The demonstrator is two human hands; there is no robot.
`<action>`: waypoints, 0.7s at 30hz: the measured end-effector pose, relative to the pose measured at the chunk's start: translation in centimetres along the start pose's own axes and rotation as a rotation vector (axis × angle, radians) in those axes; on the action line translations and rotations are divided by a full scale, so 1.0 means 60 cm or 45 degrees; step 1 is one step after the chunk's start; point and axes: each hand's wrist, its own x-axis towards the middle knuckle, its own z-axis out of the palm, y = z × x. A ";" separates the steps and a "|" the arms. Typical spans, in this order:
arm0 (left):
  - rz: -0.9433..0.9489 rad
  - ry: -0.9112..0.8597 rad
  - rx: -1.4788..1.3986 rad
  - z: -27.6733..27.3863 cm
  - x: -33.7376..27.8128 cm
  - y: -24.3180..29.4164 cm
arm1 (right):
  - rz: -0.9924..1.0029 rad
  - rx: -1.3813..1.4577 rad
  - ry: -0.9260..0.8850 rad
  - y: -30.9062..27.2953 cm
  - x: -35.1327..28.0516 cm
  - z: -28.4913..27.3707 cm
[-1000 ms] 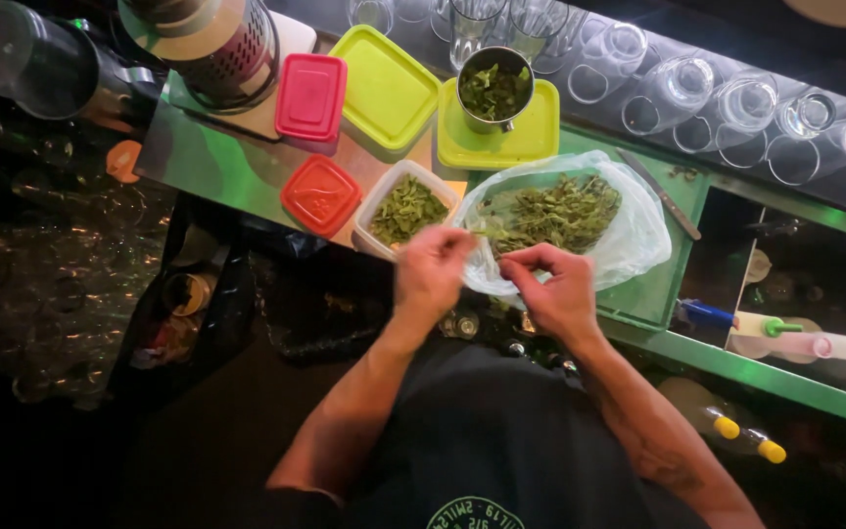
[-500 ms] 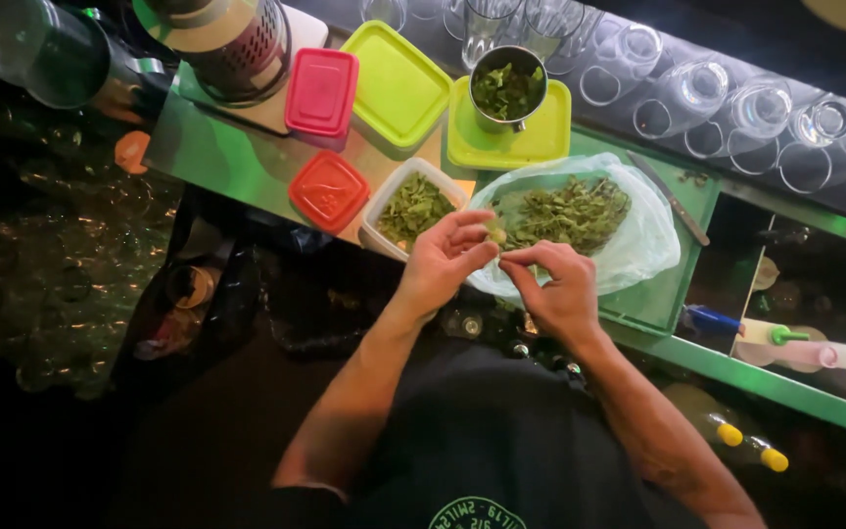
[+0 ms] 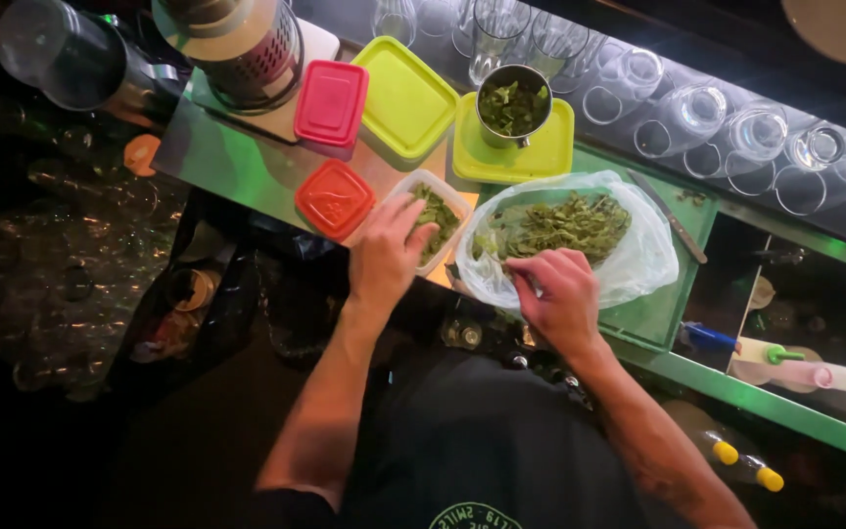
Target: Picking leaves from stems and placing them into a container for preparation
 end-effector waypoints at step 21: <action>-0.163 -0.410 -0.981 -0.052 -0.020 0.123 | 0.917 1.453 0.047 -0.034 -0.019 0.021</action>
